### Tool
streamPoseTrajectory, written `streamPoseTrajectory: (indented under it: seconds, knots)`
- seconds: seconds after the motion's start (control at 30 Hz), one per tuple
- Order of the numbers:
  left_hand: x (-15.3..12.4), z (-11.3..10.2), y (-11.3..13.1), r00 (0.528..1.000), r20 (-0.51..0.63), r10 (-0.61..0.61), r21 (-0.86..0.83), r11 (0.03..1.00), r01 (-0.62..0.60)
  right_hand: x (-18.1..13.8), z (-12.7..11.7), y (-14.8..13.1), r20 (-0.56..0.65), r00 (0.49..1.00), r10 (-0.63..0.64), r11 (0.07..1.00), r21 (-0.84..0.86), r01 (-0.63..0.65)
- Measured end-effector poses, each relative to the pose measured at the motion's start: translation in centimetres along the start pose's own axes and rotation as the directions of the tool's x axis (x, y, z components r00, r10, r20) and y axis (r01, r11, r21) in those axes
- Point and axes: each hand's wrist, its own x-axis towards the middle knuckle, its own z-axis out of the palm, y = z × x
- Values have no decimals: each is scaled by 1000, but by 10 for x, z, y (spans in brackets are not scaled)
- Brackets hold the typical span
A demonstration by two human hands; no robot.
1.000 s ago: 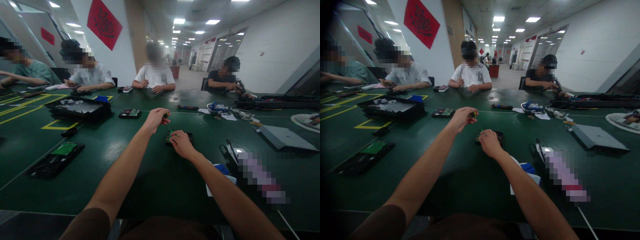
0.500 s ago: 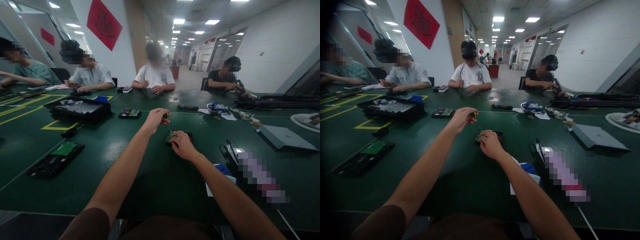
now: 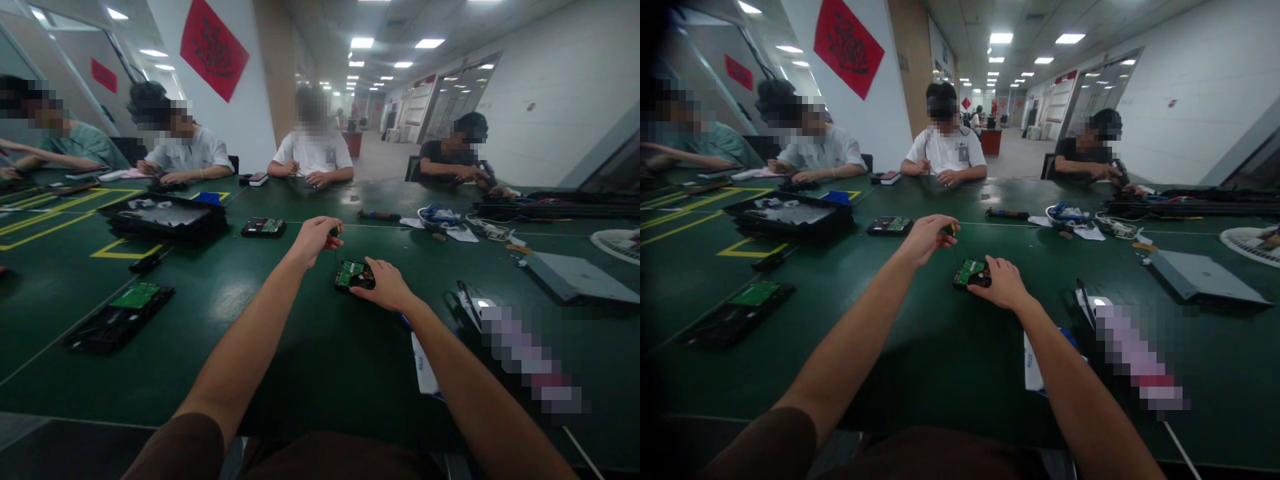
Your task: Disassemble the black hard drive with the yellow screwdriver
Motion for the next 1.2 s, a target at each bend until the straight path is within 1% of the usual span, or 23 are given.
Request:
streamPoseTrajectory:
  seconds: [0.1,0.2,0.27,0.37,0.47,0.67,0.8,0.9,1.03,1.13,1.2]
  knots:
    - [1,-1,-1,1000,3,3,-2,1000,-3,-1,0,-4,-35,996,84,995,-43,-85]
    - [0,-1,-1,1000,3,6,-6,1000,-6,-5,2,-10,-82,979,185,976,-102,-193]
    - [0,-1,0,1000,1,6,-10,1000,-6,-6,3,-13,-109,969,220,964,-128,-233]
    - [0,0,0,1000,-7,-2,-12,1000,2,-8,3,-14,-130,964,232,956,-153,-251]
    - [1,0,1,1000,-9,-10,-12,1000,10,-8,0,-15,-99,963,251,952,-153,-264]
    - [1,1,-2,1000,-4,-12,-15,1000,12,-9,-3,-18,-21,951,309,946,-92,-309]
    - [2,0,-4,1000,18,-15,-8,1000,15,-5,1,-11,-14,958,285,958,-34,-285]
    - [4,-1,-8,999,37,-28,-1,1000,28,0,8,1,-45,959,280,960,21,-279]
    - [6,0,-13,998,63,-25,-4,1000,25,6,17,17,-114,977,178,979,123,-164]
    - [6,3,-16,997,78,-14,-15,1000,15,9,23,23,-127,985,115,982,165,-94]
    - [6,5,-18,997,72,-9,-23,1000,11,10,26,24,-137,986,100,982,175,-75]
